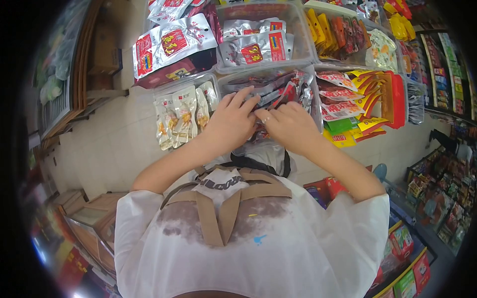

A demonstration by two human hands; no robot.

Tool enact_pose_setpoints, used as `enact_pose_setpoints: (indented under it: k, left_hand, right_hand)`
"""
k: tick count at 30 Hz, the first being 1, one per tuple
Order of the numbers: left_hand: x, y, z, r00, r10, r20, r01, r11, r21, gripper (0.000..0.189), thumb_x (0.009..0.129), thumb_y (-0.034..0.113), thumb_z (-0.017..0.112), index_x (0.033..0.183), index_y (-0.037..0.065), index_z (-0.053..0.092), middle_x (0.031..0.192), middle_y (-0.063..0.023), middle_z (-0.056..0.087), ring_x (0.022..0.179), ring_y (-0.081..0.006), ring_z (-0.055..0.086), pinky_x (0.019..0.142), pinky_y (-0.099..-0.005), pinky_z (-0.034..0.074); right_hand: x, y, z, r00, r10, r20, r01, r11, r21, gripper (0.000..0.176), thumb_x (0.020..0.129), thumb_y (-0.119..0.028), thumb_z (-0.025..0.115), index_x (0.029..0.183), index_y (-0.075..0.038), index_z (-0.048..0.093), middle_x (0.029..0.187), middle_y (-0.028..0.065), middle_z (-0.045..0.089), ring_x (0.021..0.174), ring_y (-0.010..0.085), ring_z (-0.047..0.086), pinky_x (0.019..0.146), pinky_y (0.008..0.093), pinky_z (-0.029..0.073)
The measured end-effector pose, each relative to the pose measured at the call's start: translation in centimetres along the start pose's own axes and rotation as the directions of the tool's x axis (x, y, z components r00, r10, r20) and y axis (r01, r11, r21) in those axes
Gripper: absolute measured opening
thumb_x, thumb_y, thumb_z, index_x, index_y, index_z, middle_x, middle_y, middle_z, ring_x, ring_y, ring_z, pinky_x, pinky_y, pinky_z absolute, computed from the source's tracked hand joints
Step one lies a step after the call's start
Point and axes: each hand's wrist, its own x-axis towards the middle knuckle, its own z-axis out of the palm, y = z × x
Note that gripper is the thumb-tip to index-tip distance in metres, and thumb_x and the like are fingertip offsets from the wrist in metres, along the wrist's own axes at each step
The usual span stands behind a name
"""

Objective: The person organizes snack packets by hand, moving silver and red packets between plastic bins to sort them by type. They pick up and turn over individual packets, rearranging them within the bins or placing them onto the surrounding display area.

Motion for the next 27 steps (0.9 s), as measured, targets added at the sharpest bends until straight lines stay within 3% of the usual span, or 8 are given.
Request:
enact_pose_setpoints:
  k: [3, 8, 12, 14, 17, 21, 23, 27]
  left_hand:
    - [0.0, 0.0, 0.0, 1.000, -0.005, -0.020, 0.006, 0.999, 0.035, 0.020, 0.069, 0.021, 0.065, 0.077, 0.003, 0.065, 0.115, -0.0109, 0.052, 0.121, -0.0291, 0.037, 0.092, -0.0407, 0.034]
    - [0.1, 0.1, 0.0, 1.000, 0.011, -0.022, -0.009, 0.997, 0.079, 0.018, 0.069, 0.020, 0.063, 0.074, 0.003, 0.064, 0.114, -0.0115, 0.052, 0.120, -0.0290, 0.038, 0.091, -0.0400, 0.034]
    - [0.0, 0.1, 0.3, 1.000, 0.001, -0.019, 0.000, 0.998, 0.063, 0.018, 0.070, 0.019, 0.061, 0.074, 0.001, 0.064, 0.115, -0.0126, 0.052, 0.121, -0.0289, 0.037, 0.091, -0.0404, 0.034]
    - [0.0, 0.2, 0.3, 0.999, 0.000, -0.034, 0.002, 0.997, 0.072, 0.019, 0.070, 0.019, 0.061, 0.075, 0.001, 0.064, 0.115, -0.0129, 0.052, 0.121, -0.0292, 0.036, 0.092, -0.0407, 0.034]
    - [0.1, 0.5, -0.2, 1.000, -0.011, 0.005, 0.010, 0.995, 0.100, 0.018, 0.070, 0.017, 0.059, 0.076, 0.000, 0.064, 0.115, -0.0137, 0.052, 0.122, -0.0299, 0.035, 0.094, -0.0424, 0.032]
    - [0.7, 1.5, -1.6, 0.994, -0.020, 0.103, -0.001, 0.980, 0.198, 0.021, 0.069, 0.019, 0.059, 0.078, 0.002, 0.067, 0.115, -0.0143, 0.052, 0.123, -0.0302, 0.034, 0.098, -0.0455, 0.029]
    - [1.1, 2.0, -1.7, 0.989, -0.024, 0.147, -0.011, 0.973, 0.231, 0.022, 0.068, 0.020, 0.059, 0.079, 0.002, 0.068, 0.115, -0.0143, 0.051, 0.123, -0.0301, 0.034, 0.099, -0.0464, 0.028]
    - [1.9, 2.7, -1.3, 0.972, -0.003, 0.234, -0.096, 0.906, 0.413, 0.025, 0.070, 0.021, 0.057, 0.082, 0.003, 0.069, 0.116, -0.0142, 0.050, 0.124, -0.0327, 0.033, 0.100, -0.0461, 0.028]
  right_hand:
    - [-0.5, -0.7, -1.3, 0.995, 0.045, 0.094, -0.065, 0.974, 0.217, 0.024, 0.066, -0.012, 0.061, 0.089, -0.008, 0.058, 0.067, 0.0041, 0.057, 0.067, 0.0191, 0.057, 0.063, 0.0328, 0.041]
    - [-0.6, 0.4, 0.9, 0.919, 0.010, 0.395, -0.008, 1.000, -0.005, 0.008, 0.068, -0.012, 0.059, 0.073, -0.007, 0.061, 0.070, 0.0071, 0.061, 0.071, 0.0217, 0.060, 0.068, 0.0330, 0.046]
    - [0.1, 0.1, 2.1, 0.919, -0.100, 0.381, 0.143, 0.986, -0.086, 0.004, 0.064, -0.012, 0.062, 0.064, -0.009, 0.064, 0.069, 0.0054, 0.063, 0.072, 0.0204, 0.061, 0.067, 0.0328, 0.045]
    - [0.3, 0.6, 2.6, 0.858, -0.189, 0.477, 0.245, 0.968, -0.056, 0.006, 0.064, -0.014, 0.061, 0.066, -0.010, 0.066, 0.067, 0.0035, 0.063, 0.074, 0.0186, 0.061, 0.070, 0.0300, 0.044]
    - [0.2, 1.6, 1.9, 0.870, -0.329, 0.367, 0.350, 0.937, 0.010, 0.005, 0.065, -0.015, 0.060, 0.065, -0.011, 0.065, 0.064, 0.0027, 0.062, 0.071, 0.0176, 0.060, 0.068, 0.0292, 0.042]
    - [-0.2, 2.1, 0.6, 0.865, -0.353, 0.356, 0.351, 0.933, 0.071, 0.005, 0.066, -0.016, 0.060, 0.066, -0.012, 0.063, 0.063, 0.0012, 0.060, 0.069, 0.0163, 0.058, 0.067, 0.0288, 0.041]
    - [-0.4, 2.4, 0.0, 0.888, -0.386, 0.250, 0.368, 0.922, 0.119, 0.008, 0.068, -0.017, 0.060, 0.073, -0.011, 0.062, 0.067, -0.0003, 0.058, 0.069, 0.0156, 0.054, 0.068, 0.0287, 0.041]
    - [-1.2, 2.6, 0.4, 0.929, -0.303, 0.213, 0.271, 0.948, 0.166, 0.007, 0.070, -0.017, 0.059, 0.072, -0.011, 0.062, 0.065, -0.0006, 0.057, 0.069, 0.0144, 0.056, 0.066, 0.0285, 0.041]
